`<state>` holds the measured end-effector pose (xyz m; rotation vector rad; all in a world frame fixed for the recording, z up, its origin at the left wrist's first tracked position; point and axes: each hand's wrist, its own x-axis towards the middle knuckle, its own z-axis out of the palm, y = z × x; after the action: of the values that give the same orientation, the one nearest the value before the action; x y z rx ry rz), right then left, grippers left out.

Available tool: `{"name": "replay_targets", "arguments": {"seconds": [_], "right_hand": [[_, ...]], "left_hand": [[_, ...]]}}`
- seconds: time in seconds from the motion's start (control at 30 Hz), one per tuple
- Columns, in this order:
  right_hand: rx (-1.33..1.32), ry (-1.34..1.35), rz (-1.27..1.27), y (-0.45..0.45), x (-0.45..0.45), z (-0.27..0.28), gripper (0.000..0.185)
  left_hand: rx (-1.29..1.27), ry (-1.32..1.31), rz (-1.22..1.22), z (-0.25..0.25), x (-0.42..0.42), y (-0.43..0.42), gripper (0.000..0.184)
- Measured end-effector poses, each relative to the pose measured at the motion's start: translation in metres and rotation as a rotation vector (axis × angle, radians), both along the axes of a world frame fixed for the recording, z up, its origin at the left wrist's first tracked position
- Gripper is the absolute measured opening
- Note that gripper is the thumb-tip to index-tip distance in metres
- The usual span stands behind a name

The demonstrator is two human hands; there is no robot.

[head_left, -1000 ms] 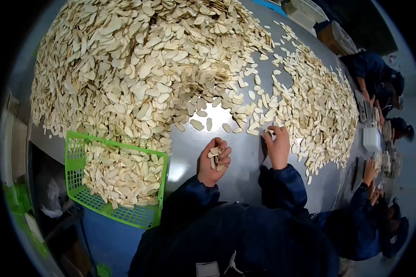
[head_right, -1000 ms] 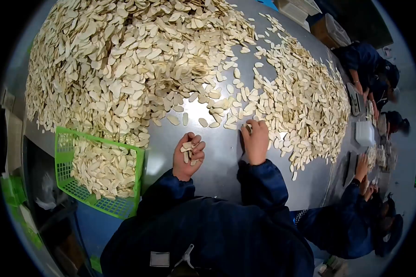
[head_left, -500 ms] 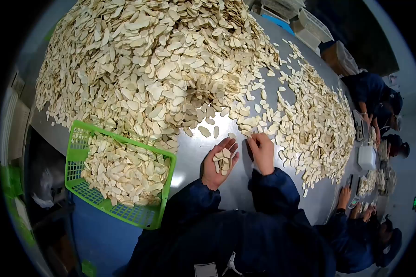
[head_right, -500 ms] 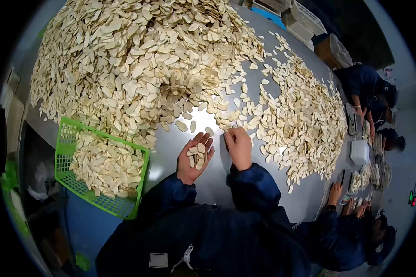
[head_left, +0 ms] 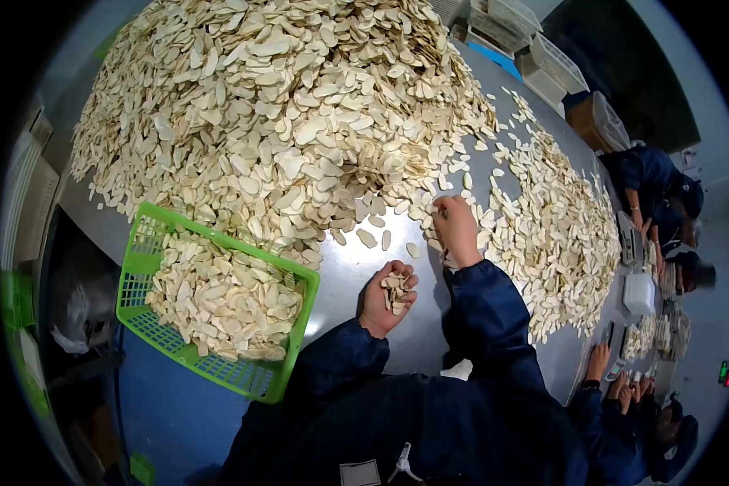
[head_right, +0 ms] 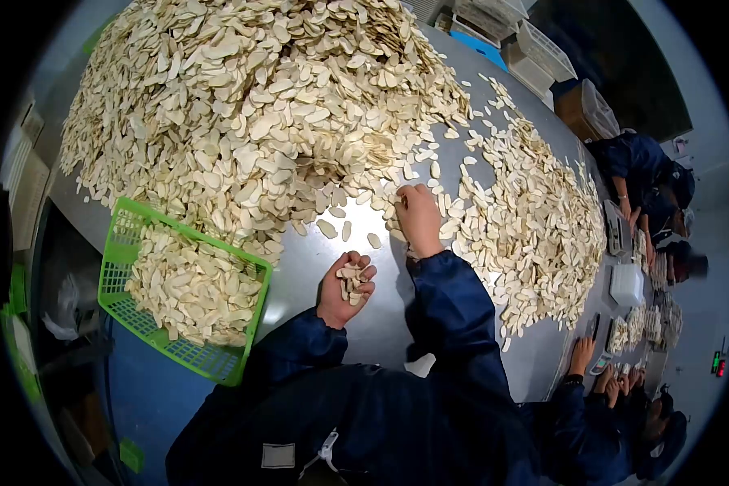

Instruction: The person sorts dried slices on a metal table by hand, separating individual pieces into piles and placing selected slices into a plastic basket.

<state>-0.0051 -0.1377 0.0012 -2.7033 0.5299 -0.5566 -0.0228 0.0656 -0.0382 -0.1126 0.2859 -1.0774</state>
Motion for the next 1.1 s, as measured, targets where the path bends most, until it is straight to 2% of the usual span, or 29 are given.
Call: {"name": "replay_targets", "arguments": {"seconds": [0.13,0.17,0.27,0.3,0.4,0.43,0.53,0.57,0.67,0.7,0.8,0.87,0.93,0.97,1.0,1.03,1.1], "right_hand": [[0.06,0.055,0.003,0.002,-0.003,0.0,0.012],[0.103,0.034,-0.02,0.0,-0.007,-0.002,0.013],[0.672,0.113,0.066,-0.004,-0.021,0.015,0.016],[1.016,0.208,0.155,0.003,-0.023,0.03,0.018],[0.639,0.139,0.189,0.021,-0.013,0.039,0.018],[0.424,0.048,0.168,0.023,-0.009,0.03,0.02],[0.034,0.031,0.207,0.031,0.004,0.012,0.016],[0.065,0.028,0.194,0.034,0.005,0.008,0.011],[-0.089,-0.033,0.179,0.034,0.007,0.006,0.009],[-0.065,-0.024,0.154,0.031,0.006,0.006,0.01],[0.279,-0.035,0.081,0.018,-0.005,0.014,0.013],[0.939,0.202,0.16,0.003,-0.023,0.03,0.021],[0.955,0.084,0.061,0.007,-0.036,0.057,0.022],[0.687,-0.023,0.012,-0.016,-0.042,0.031,0.023],[0.529,-0.046,-0.095,-0.02,-0.047,0.037,0.023],[0.459,-0.031,-0.142,-0.025,-0.054,0.029,0.024],[0.291,0.002,-0.134,-0.023,-0.063,0.021,0.028]], "left_hand": [[-0.076,-0.012,0.026,-0.006,0.0,0.0,0.024],[-0.021,-0.01,0.042,-0.007,-0.002,-0.001,0.021],[0.145,-0.001,0.09,0.005,0.0,-0.002,0.03],[0.069,-0.022,0.122,0.004,0.0,-0.001,0.038],[0.008,-0.06,0.128,0.0,0.0,-0.004,0.039],[0.013,-0.035,0.124,0.0,-0.001,-0.003,0.039],[0.004,-0.002,0.118,0.001,0.002,-0.002,0.037],[-0.014,-0.007,0.105,-0.002,0.0,-0.001,0.036],[0.017,-0.041,0.056,-0.005,-0.003,-0.002,0.036],[0.025,-0.049,0.039,-0.004,-0.003,-0.003,0.037],[0.064,-0.078,0.029,0.002,-0.003,-0.003,0.041],[0.08,-0.078,0.032,0.005,-0.002,-0.003,0.042],[0.084,-0.084,0.016,0.01,-0.003,-0.002,0.042],[0.061,-0.07,0.003,0.005,-0.004,-0.002,0.04],[0.039,-0.057,-0.008,0.003,-0.005,-0.001,0.038],[0.174,-0.007,-0.017,0.011,-0.007,0.0,0.033],[0.001,-0.084,0.021,-0.01,-0.006,0.0,0.03]]}}
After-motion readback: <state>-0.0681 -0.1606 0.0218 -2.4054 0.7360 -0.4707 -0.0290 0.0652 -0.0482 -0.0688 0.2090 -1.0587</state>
